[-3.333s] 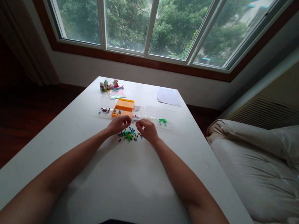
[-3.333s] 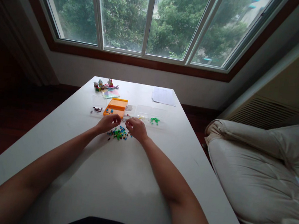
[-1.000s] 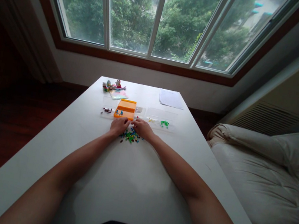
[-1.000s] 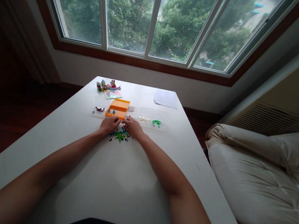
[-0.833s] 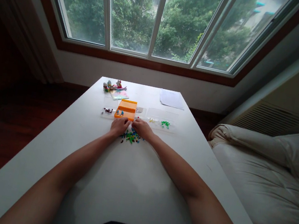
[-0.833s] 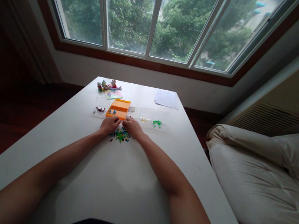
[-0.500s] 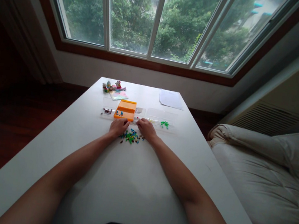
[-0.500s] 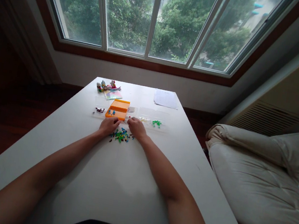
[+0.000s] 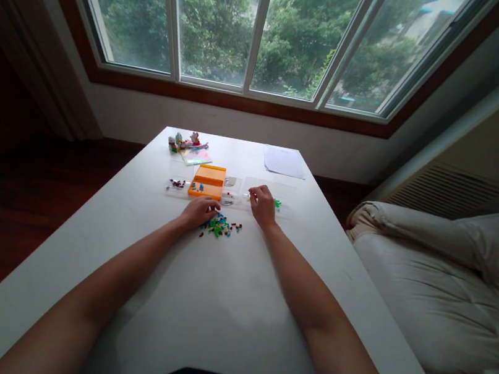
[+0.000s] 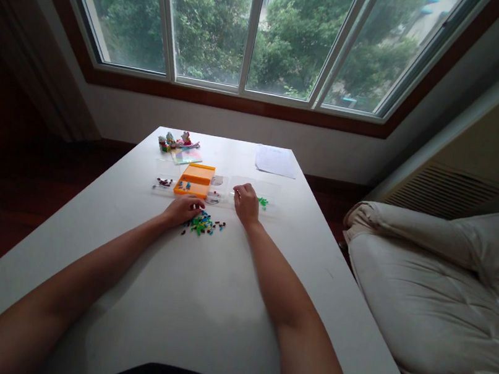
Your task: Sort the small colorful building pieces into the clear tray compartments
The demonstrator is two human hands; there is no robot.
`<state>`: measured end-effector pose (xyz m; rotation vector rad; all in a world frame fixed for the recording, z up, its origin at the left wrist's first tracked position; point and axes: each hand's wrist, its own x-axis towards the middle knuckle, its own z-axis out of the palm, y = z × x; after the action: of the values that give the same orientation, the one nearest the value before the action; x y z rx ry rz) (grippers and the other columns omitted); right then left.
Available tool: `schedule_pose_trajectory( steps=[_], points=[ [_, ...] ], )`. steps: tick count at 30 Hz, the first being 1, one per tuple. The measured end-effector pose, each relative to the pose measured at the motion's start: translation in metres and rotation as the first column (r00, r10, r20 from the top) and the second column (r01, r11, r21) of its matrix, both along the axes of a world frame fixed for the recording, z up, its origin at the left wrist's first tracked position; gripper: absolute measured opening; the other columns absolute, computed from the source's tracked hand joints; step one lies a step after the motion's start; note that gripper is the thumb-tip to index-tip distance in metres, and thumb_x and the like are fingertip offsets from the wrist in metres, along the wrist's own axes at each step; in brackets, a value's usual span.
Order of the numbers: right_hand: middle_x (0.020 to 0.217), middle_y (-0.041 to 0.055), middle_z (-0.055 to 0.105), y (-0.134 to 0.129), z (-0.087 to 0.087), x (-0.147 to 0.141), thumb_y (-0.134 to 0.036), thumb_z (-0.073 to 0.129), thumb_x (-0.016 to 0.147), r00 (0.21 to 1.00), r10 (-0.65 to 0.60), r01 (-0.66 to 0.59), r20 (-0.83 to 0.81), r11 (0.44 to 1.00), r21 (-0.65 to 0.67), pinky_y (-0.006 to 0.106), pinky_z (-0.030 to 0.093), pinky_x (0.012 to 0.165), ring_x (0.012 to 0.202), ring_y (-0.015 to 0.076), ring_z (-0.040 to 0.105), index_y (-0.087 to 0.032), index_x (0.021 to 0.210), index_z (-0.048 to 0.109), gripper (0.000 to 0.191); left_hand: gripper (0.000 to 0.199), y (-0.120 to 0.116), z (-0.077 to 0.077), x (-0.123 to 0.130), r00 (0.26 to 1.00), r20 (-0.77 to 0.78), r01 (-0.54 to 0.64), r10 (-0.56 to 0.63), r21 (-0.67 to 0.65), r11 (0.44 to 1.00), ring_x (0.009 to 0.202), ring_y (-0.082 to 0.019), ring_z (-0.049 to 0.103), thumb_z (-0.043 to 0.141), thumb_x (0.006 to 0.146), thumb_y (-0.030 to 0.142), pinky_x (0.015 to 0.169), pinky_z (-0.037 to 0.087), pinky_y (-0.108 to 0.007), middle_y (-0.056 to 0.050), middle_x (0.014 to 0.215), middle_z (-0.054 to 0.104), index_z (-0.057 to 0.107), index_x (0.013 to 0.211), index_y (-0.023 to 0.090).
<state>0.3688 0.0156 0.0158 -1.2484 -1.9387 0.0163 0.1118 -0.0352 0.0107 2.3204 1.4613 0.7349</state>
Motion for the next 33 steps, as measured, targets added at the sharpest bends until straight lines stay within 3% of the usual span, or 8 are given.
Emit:
schedule_pose_trajectory(
  steps=[7,12,21,26,33],
  points=[
    [0.098,0.0085,0.062,-0.013,0.0,-0.015,-0.017,0.046,0.096,0.997,0.066,-0.065,0.046,0.998,-0.024,0.03,0.046,0.084,0.09,0.0203,0.058,-0.019,0.104,0.068,0.024,0.016,0.003,0.006,0.008,0.998,-0.028,-0.058,0.056,-0.06,0.997,0.08,-0.018,0.061,0.064,0.079,0.027,0.072,0.047,-0.028,-0.005,0.09,0.069,0.074,0.089,0.02],
    [0.097,0.0072,0.063,-0.018,-0.001,-0.019,-0.019,0.047,0.096,0.995,0.093,-0.092,0.043,0.995,-0.037,0.029,0.045,0.082,0.087,0.019,0.058,-0.02,0.103,0.068,0.022,0.013,0.004,0.005,0.008,0.996,-0.023,-0.084,0.084,-0.028,0.996,0.084,-0.019,0.062,0.062,0.08,0.024,0.076,0.047,-0.029,-0.006,0.092,0.07,0.072,0.086,0.02],
    [0.094,0.0054,0.065,-0.022,-0.001,-0.019,-0.018,0.046,0.095,0.991,0.119,-0.116,0.054,0.991,-0.06,0.027,0.044,0.079,0.078,0.0163,0.057,-0.02,0.099,0.068,0.022,0.014,0.017,-0.001,-0.011,0.93,0.237,-0.282,0.28,-0.025,0.959,0.08,-0.017,0.063,0.057,0.085,0.028,0.075,0.047,-0.029,-0.004,0.091,0.071,0.065,0.094,0.02],
    [0.093,0.005,0.066,-0.022,-0.004,-0.021,-0.018,0.047,0.094,0.987,0.147,-0.144,0.059,0.988,-0.058,0.027,0.044,0.081,0.082,0.0166,0.059,-0.02,0.099,0.068,0.021,0.014,0.03,-0.008,-0.026,0.811,0.463,-0.326,0.357,-0.149,0.933,0.074,-0.015,0.062,0.057,0.077,0.026,0.069,0.049,-0.026,-0.002,0.084,0.069,0.063,0.088,0.019],
    [0.095,0.005,0.068,-0.02,-0.007,-0.021,-0.018,0.048,0.094,0.983,0.177,-0.174,0.056,0.983,-0.064,0.026,0.044,0.081,0.082,0.0161,0.059,-0.02,0.1,0.068,0.02,0.019,0.044,-0.016,-0.033,0.48,0.777,-0.3,0.407,-0.291,0.909,0.058,-0.01,0.058,0.061,0.077,0.027,0.058,0.049,-0.023,-0.004,0.082,0.07,0.059,0.091,0.016]
  ],
)
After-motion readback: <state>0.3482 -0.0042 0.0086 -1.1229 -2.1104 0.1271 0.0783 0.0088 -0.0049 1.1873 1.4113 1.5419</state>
